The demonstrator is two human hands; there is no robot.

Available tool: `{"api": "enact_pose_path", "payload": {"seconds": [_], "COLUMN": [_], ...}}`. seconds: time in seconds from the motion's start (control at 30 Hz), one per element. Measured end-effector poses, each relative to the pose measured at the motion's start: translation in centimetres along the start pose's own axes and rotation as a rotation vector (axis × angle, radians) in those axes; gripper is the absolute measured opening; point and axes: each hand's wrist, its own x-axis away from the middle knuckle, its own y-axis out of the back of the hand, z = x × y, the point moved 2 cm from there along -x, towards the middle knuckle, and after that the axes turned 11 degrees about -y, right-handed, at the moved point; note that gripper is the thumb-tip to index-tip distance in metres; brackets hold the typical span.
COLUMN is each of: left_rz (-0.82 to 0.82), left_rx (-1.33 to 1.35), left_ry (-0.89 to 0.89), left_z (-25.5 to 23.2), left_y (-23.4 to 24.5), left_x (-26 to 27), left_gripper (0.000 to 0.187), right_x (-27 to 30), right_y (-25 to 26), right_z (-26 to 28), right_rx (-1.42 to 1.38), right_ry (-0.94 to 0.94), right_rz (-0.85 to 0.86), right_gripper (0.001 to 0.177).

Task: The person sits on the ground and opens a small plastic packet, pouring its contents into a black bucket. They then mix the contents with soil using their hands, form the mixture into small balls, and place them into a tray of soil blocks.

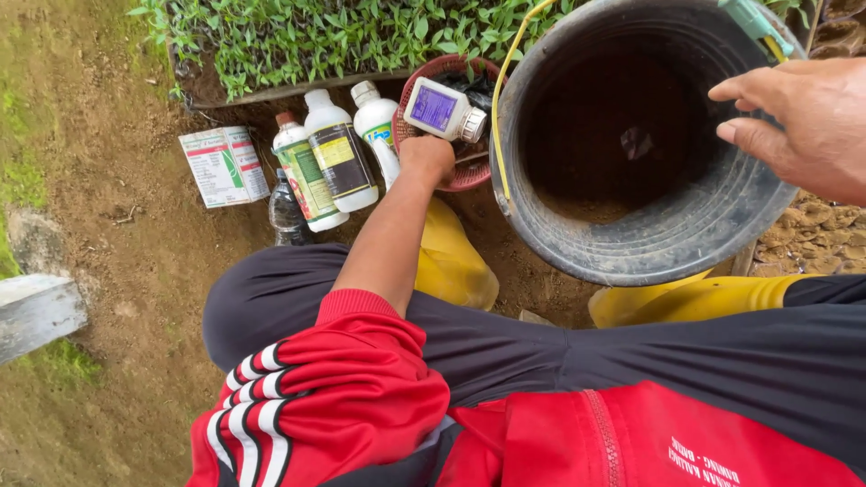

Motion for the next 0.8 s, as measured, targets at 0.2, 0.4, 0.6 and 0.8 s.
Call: {"api": "enact_pose_path", "payload": {"seconds": [0.2, 0.4, 0.6, 0.8], "left_rz": [0.067, 0.236, 0.118, -0.188], "left_rx": [0.053, 0.331, 0.653, 0.810], "left_ry": [0.030, -0.017, -0.084, -0.333], "left_z": [0.0, 0.4, -0.3, -4.7], "left_y": [1.0, 4.2, 12.1, 18.6], "left_x": [0.8, 4.6, 14.3, 23.1], "left_gripper": [0.030, 0.028, 0.025, 0.031], "right_x": [0.2, 0.4, 0.4, 0.7], "right_y": [0.5, 0.4, 0.9, 1.6], "right_z": [0.7, 0.3, 0.9, 0.7], "right_rx": [0.060, 0.065, 0.113, 0.114], "right_ry": [-0.009, 0.030, 0.017, 0.024], "right_rz": [0.024, -0.068, -0.032, -0.134], "right_gripper": [0.049, 0.049, 0.053, 0.050]}}
